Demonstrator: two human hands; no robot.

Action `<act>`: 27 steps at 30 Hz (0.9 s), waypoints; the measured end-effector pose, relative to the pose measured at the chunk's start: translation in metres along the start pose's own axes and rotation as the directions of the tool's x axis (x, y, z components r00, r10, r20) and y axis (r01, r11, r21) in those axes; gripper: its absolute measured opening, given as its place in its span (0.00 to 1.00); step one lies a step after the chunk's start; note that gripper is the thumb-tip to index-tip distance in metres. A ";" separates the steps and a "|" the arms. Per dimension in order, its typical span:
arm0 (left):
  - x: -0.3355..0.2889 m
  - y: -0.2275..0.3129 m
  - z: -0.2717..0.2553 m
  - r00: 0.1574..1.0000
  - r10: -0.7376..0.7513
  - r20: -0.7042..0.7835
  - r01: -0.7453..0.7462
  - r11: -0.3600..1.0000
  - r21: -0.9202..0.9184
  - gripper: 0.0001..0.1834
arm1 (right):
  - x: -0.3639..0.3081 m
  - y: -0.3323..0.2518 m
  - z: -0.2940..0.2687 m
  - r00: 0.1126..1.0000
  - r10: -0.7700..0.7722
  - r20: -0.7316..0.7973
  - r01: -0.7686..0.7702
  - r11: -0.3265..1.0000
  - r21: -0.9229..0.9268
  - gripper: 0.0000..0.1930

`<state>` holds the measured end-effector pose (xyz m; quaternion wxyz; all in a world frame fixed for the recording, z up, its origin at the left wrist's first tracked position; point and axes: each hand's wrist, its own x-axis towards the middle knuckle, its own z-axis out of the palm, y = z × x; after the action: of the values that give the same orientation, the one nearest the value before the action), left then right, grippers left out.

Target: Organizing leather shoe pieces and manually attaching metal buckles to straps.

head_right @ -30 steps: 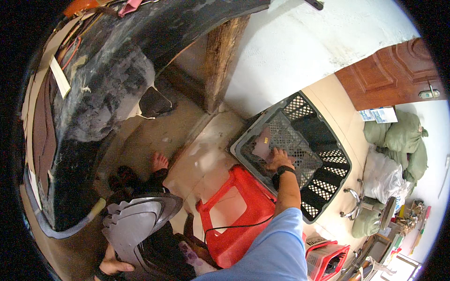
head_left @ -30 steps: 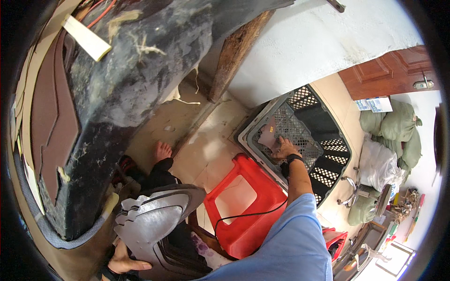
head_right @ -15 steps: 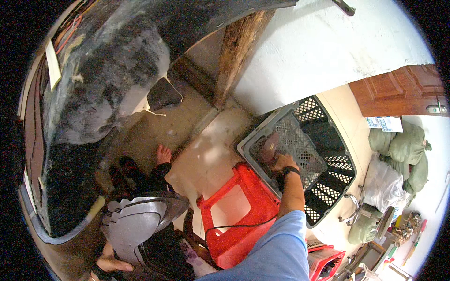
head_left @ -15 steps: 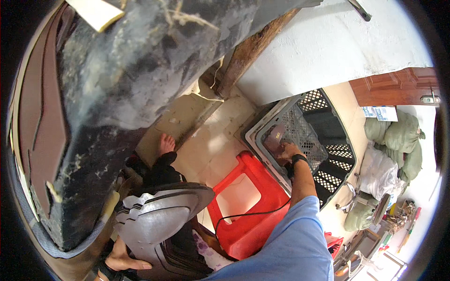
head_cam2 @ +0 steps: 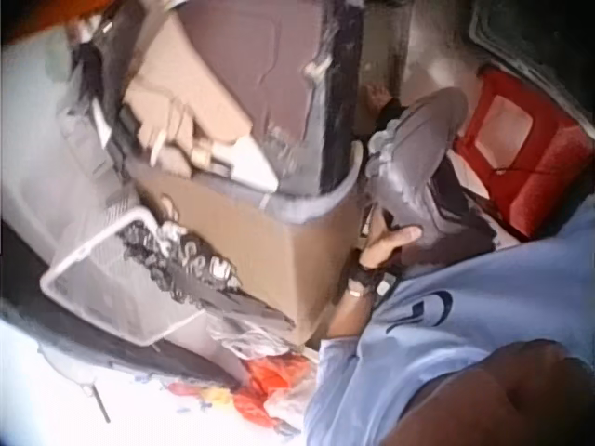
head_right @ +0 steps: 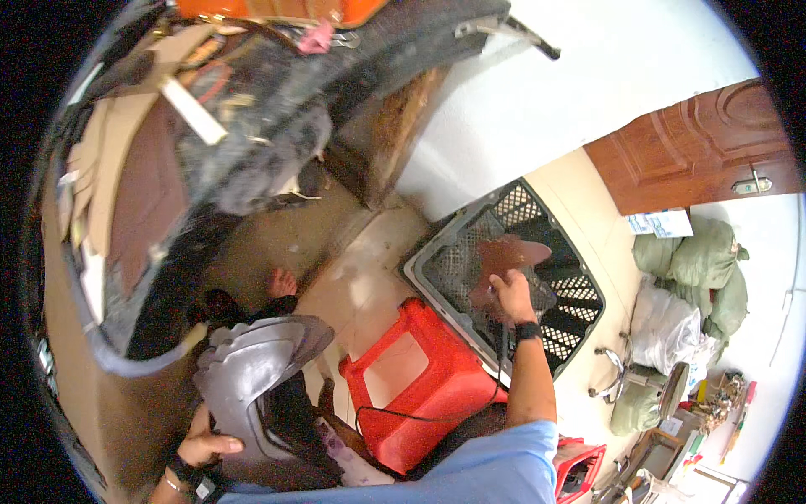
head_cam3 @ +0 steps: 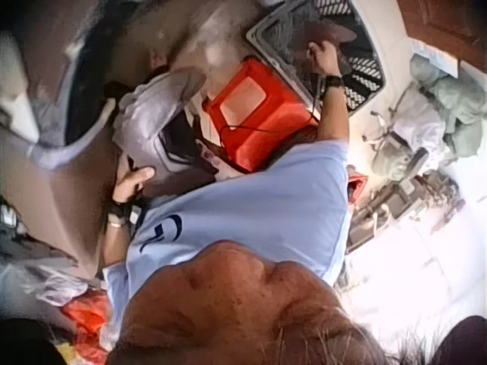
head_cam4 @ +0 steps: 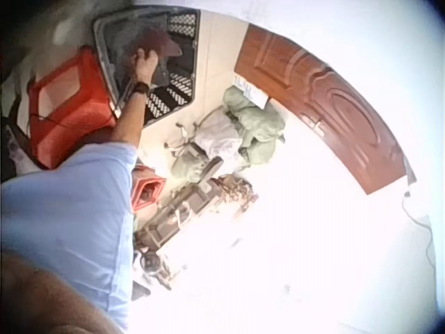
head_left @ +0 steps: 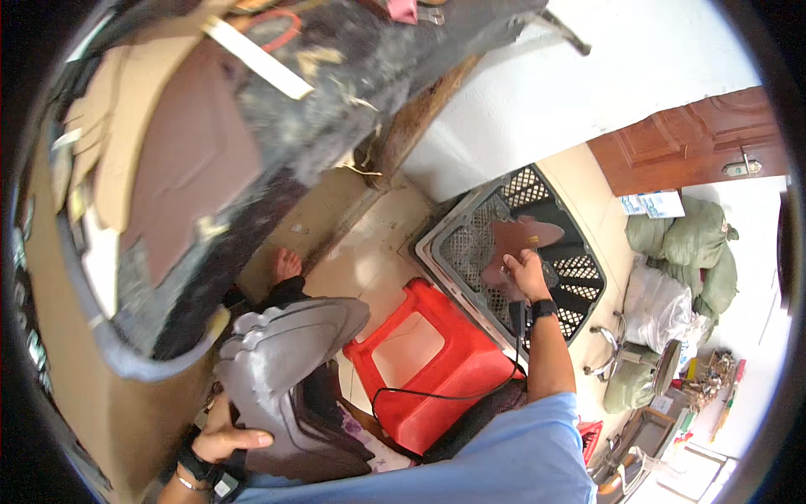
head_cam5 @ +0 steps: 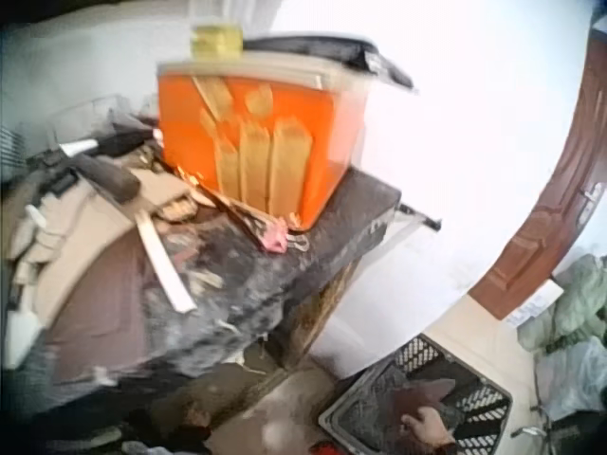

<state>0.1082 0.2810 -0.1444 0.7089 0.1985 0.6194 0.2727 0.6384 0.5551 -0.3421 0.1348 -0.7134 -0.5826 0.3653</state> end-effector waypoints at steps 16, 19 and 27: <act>-0.145 0.009 0.037 0.712 0.683 0.164 -0.702 0.685 0.196 0.59 | -0.218 -0.226 -0.065 0.813 -0.580 -0.046 0.532 0.709 0.463 0.12; -0.195 -0.003 0.010 0.647 0.760 0.062 -0.726 0.589 0.355 0.54 | -0.253 -0.276 -0.050 0.704 -0.707 -0.067 0.639 0.590 0.494 0.12; -0.361 -0.030 -0.086 0.377 0.756 -0.535 -0.847 0.515 0.131 0.54 | -0.373 -0.403 -0.011 0.425 -0.902 0.074 0.723 0.388 0.572 0.08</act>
<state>-0.0027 0.0249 0.1014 0.2986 0.3311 0.5877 0.6751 0.3297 0.3261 0.0502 0.3485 -0.1852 -0.7700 0.5014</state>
